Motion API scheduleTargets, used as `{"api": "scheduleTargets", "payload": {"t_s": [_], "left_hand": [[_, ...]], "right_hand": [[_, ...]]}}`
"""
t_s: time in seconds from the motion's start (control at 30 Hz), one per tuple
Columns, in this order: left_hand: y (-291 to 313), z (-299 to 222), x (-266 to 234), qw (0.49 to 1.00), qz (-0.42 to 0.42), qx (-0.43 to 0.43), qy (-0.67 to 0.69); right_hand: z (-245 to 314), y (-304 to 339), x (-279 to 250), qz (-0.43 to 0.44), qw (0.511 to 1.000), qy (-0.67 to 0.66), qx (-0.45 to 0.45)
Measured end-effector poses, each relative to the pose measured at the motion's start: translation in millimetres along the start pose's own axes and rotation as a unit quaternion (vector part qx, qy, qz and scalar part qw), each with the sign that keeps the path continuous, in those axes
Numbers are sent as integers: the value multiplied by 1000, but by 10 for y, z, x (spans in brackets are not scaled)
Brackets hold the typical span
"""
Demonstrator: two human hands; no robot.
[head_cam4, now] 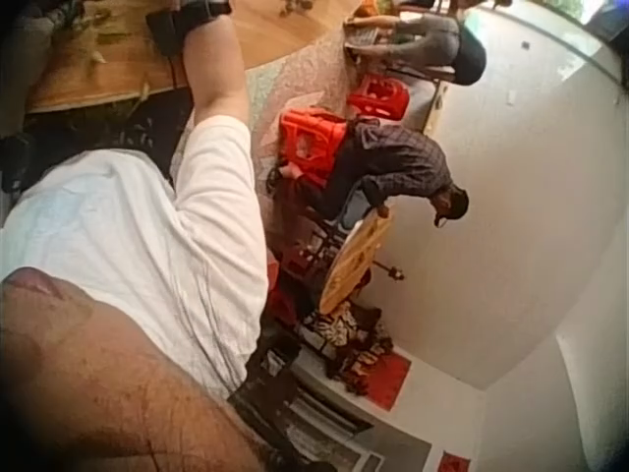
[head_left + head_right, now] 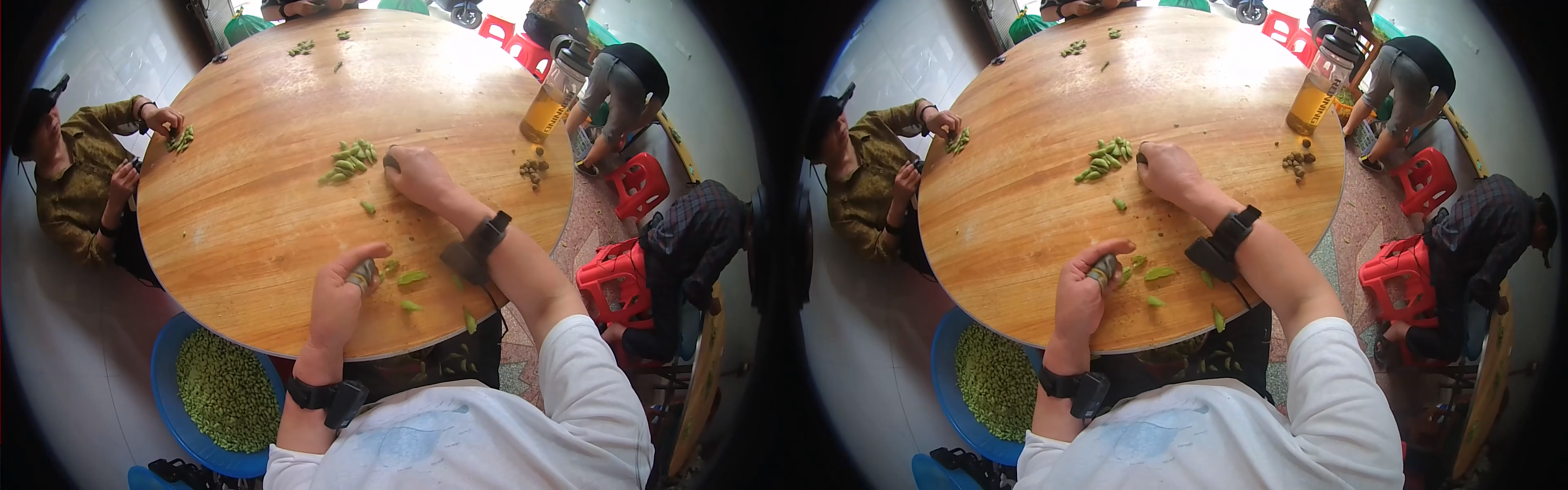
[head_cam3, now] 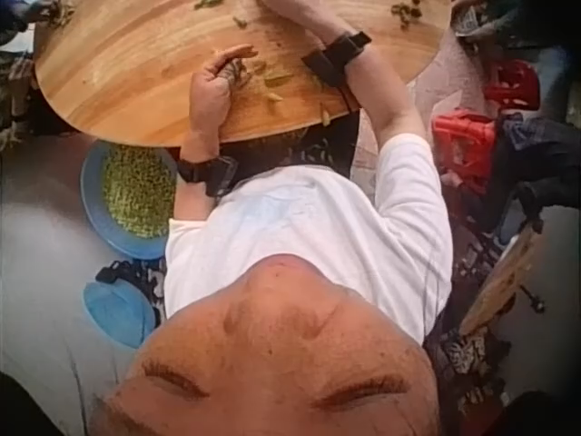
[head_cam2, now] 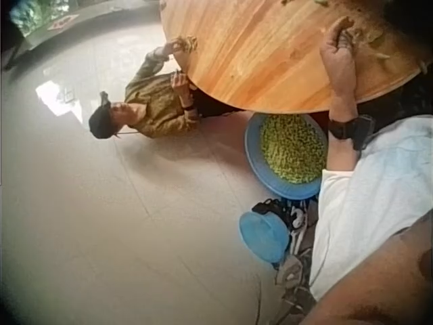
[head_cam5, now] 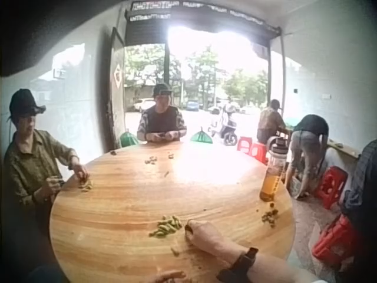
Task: Shelling edamame beans by hand at a table with other workers.
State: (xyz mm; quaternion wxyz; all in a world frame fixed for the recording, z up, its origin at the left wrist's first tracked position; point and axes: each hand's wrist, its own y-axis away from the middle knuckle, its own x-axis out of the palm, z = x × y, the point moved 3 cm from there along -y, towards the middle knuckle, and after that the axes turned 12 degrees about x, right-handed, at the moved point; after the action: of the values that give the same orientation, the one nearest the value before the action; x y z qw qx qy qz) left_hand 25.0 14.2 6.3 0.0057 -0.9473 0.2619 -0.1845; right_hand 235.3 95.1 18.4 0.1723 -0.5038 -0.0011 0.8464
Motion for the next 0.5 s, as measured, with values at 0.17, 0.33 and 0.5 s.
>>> {"api": "scheduleTargets", "payload": {"t_s": [0.17, 0.33, 0.5], "left_hand": [[-32, -63, -41, 995, -63, 39, 63], [-43, -7, -82, 994, -86, 22, 62], [-67, 7, -123, 987, -136, 46, 78]], "right_hand": [[105, -56, -111, -44, 997, -56, 15], [71, -332, 147, -12, 999, 26, 22], [87, -39, 7, -56, 990, -122, -31]]}}
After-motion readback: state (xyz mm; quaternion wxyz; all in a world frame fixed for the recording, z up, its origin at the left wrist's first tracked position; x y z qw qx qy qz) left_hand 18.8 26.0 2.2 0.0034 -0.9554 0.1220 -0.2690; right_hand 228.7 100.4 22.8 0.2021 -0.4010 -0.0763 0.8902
